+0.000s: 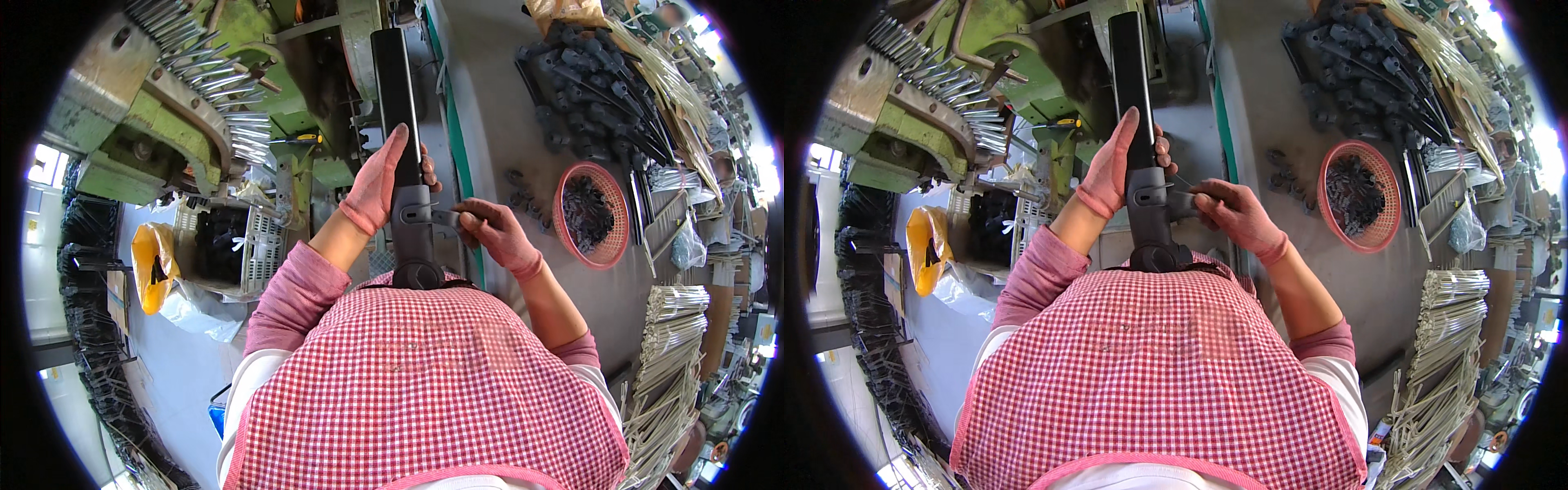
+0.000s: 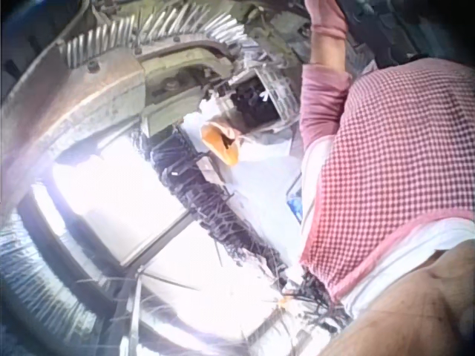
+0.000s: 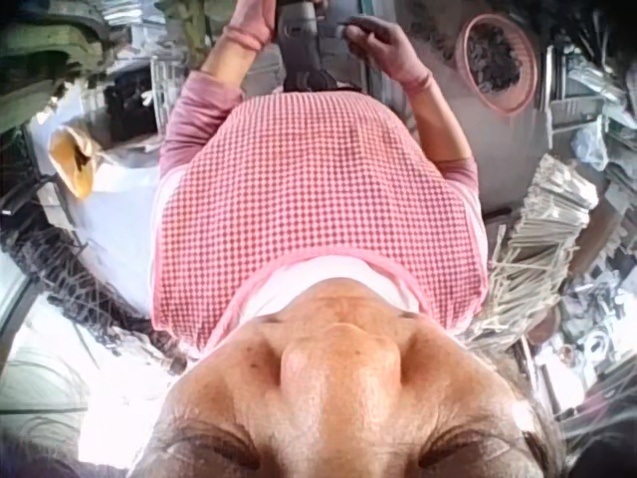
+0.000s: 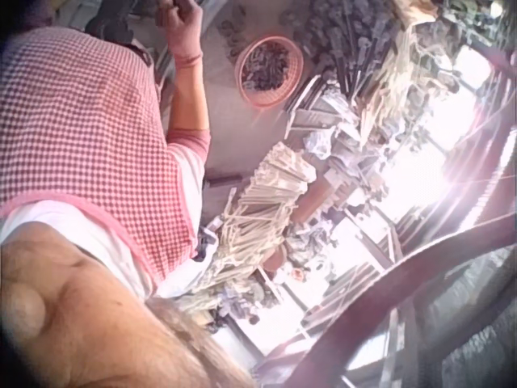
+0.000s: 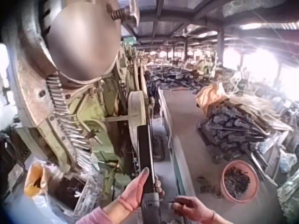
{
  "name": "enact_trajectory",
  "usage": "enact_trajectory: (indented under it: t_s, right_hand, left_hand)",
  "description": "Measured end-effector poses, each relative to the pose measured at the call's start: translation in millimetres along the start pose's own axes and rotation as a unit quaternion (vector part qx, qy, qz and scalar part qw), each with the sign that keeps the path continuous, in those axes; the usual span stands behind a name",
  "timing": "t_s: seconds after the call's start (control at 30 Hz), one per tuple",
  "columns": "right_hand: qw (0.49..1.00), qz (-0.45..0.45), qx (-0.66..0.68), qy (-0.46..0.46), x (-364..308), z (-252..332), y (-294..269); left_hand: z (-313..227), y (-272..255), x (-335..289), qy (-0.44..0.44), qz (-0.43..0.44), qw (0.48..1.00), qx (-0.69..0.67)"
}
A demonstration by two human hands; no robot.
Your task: The person repeatedly picks small black plastic components from a red basket, inserts them into a larger black plastic housing, and places the assembled units into a blue crate. The person also uses a metal rod to adjust or clear a nearby machine during the process.
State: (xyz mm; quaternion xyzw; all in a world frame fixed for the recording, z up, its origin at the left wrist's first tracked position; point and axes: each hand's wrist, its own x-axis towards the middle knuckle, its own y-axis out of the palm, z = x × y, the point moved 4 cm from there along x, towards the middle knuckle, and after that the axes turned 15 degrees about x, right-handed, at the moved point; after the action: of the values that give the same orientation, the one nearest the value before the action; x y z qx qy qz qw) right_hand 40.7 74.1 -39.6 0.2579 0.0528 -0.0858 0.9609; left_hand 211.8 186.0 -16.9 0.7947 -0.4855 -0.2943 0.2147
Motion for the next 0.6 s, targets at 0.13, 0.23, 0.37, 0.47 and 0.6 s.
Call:
enact_trajectory:
  t_s: [0.13, 0.23, 0.37, 0.47, 0.6]
  right_hand:
    - [0.997, -0.066, 0.025, -0.034, 16.9, 3.2, 46.9]
    - [0.991, -0.122, 0.046, -0.012, 28.4, -16.8, 66.2]
    - [0.945, -0.06, -0.293, -0.133, 52.7, -30.7, 100.5]
    - [0.899, -0.05, -0.427, -0.084, 84.2, -51.1, 127.0]
    - [0.916, 0.011, -0.401, 0.003, 121.0, -60.0, 157.9]
  left_hand:
    - [-1.6, -12.4, -16.5, 0.026, 0.009, 0.999, -0.022]
    - [-2.2, -36.5, -26.6, 0.057, -0.029, 0.997, -0.046]
    - [0.9, -83.1, -41.6, 0.114, -0.25, 0.96, -0.06]
    - [3.8, -111.9, -52.1, 0.157, -0.343, 0.92, -0.103]
    - [-3.5, -157.3, -86.7, 0.244, -0.374, 0.895, 0.002]
